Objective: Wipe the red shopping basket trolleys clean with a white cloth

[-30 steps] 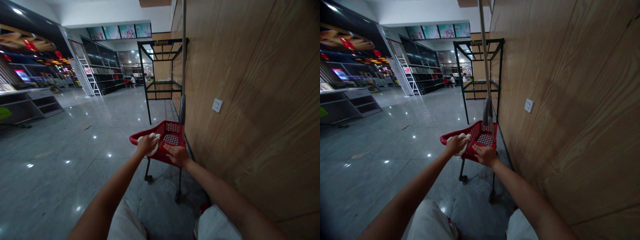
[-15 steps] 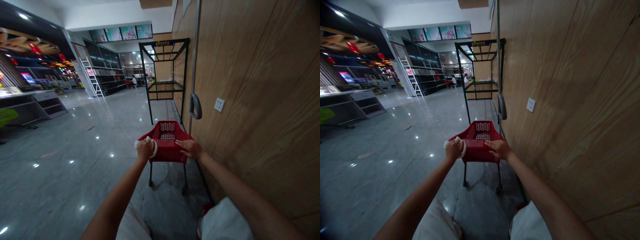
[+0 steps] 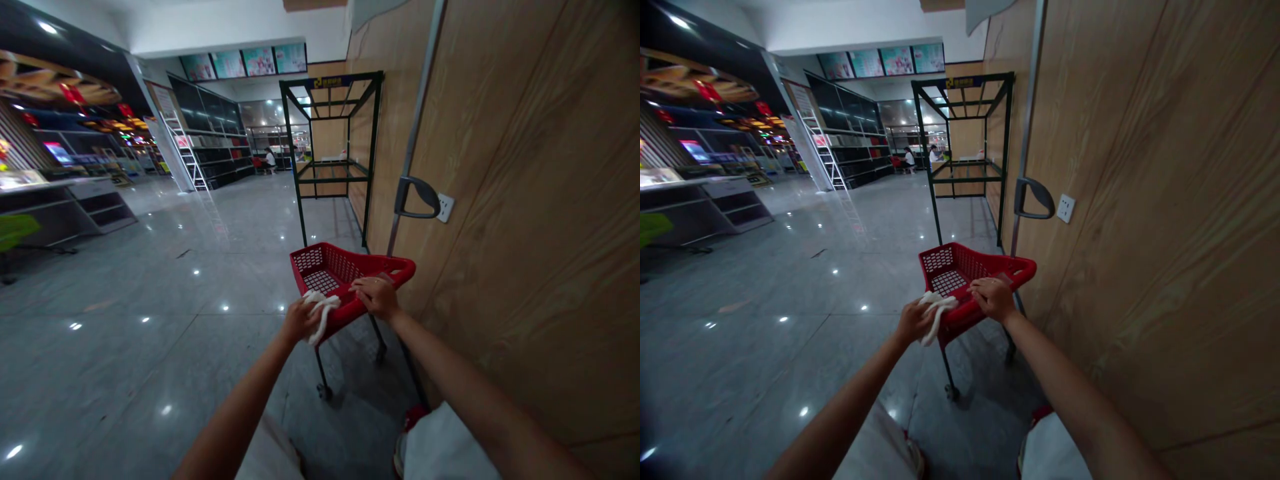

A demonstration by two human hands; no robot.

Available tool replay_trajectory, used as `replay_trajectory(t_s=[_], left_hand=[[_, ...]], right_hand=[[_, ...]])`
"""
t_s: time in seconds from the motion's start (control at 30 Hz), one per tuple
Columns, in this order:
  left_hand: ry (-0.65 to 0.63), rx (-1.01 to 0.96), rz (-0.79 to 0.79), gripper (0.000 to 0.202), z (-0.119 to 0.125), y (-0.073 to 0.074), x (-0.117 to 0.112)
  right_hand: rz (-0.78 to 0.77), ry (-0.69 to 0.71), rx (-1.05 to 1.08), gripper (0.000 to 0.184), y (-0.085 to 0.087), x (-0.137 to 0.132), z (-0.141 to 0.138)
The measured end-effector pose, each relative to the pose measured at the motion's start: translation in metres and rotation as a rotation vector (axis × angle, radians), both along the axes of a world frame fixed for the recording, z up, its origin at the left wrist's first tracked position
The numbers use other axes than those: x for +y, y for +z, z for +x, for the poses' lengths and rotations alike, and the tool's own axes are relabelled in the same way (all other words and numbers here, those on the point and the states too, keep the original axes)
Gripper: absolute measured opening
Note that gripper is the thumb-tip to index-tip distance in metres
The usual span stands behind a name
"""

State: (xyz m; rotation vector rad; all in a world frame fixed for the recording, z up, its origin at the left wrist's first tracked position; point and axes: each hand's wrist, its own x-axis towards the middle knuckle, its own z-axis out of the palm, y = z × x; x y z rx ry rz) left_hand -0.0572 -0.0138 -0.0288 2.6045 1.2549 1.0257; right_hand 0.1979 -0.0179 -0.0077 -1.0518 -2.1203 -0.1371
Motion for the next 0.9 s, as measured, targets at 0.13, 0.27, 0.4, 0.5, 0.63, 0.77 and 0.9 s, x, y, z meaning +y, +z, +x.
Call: replay_trajectory(t_s=[0.13, 0.27, 0.4, 0.5, 0.63, 0.77, 0.9], left_hand=[[0.126, -0.044, -0.121, 0.022, -0.007, -0.017, 0.037], [0.242, 0.017, -0.179, 0.020, 0.010, -0.022, 0.059], [0.291, 0.001, -0.170, 0.023, 0.027, -0.025, 0.057], [0.327, 0.004, -0.160, 0.025, 0.044, -0.031, 0.045], [0.296, -0.044, -0.065, 0.024, 0.066, -0.045, 0.025], [0.172, -0.109, -0.013, 0.020, 0.061, -0.059, 0.019], [0.280, -0.096, -0.059, 0.019, 0.046, -0.064, 0.027]], right_hand=[[0.015, 0.061, 0.000, 0.029, -0.003, -0.001, 0.027], [-0.016, -0.005, -0.066, 0.032, -0.003, 0.001, 0.035], [-0.058, -0.206, -0.142, 0.031, 0.003, -0.016, 0.003], [-0.111, -0.243, -0.242, 0.031, 0.006, -0.040, -0.040], [-0.197, -0.466, -0.379, 0.031, 0.001, -0.061, -0.064], [0.004, -0.432, -0.422, 0.032, -0.015, -0.067, -0.031], [0.209, -0.337, -0.379, 0.025, -0.025, -0.071, 0.007]])
